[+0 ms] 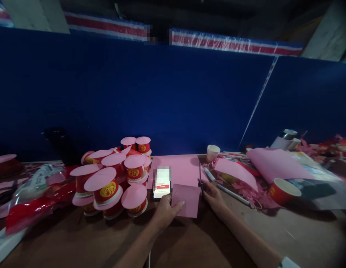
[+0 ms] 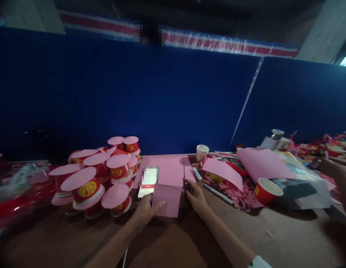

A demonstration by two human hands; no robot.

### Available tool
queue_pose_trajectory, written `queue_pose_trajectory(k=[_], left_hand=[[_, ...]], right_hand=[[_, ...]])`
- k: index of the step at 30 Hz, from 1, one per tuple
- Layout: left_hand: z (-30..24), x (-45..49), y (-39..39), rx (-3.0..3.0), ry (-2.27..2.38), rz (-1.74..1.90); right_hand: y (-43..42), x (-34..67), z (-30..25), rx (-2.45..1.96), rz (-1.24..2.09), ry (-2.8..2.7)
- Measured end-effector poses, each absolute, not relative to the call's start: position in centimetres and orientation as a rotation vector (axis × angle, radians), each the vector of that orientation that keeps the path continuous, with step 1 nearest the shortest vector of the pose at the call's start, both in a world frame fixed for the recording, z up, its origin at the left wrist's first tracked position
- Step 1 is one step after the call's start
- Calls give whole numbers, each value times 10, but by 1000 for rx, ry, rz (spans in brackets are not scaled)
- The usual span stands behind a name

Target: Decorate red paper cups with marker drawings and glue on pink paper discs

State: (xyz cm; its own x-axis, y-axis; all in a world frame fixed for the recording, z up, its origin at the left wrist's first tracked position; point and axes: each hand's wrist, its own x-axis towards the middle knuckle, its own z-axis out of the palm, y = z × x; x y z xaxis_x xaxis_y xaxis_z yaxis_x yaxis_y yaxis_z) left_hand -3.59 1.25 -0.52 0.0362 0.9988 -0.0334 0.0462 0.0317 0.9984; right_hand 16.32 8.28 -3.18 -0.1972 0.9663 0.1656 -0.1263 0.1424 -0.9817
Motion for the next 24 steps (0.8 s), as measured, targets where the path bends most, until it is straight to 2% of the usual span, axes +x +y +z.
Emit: queue_pose_trajectory(k=[3,9,15,24], left_hand=[[-7,-37,14,1238,1250,1120],[-4,-36,10,1214,1234,1094],[5,-17,-6,1350,1116,959],[-17,-12,-5,1304,1104,787]], right_hand=[[84,165,-39,-906,1197,-1422],[80,163,-43,-772,1260,-1487],[83,165,-44,-928,1209,-1560],[86,166,-49,-923,1034,-1739]])
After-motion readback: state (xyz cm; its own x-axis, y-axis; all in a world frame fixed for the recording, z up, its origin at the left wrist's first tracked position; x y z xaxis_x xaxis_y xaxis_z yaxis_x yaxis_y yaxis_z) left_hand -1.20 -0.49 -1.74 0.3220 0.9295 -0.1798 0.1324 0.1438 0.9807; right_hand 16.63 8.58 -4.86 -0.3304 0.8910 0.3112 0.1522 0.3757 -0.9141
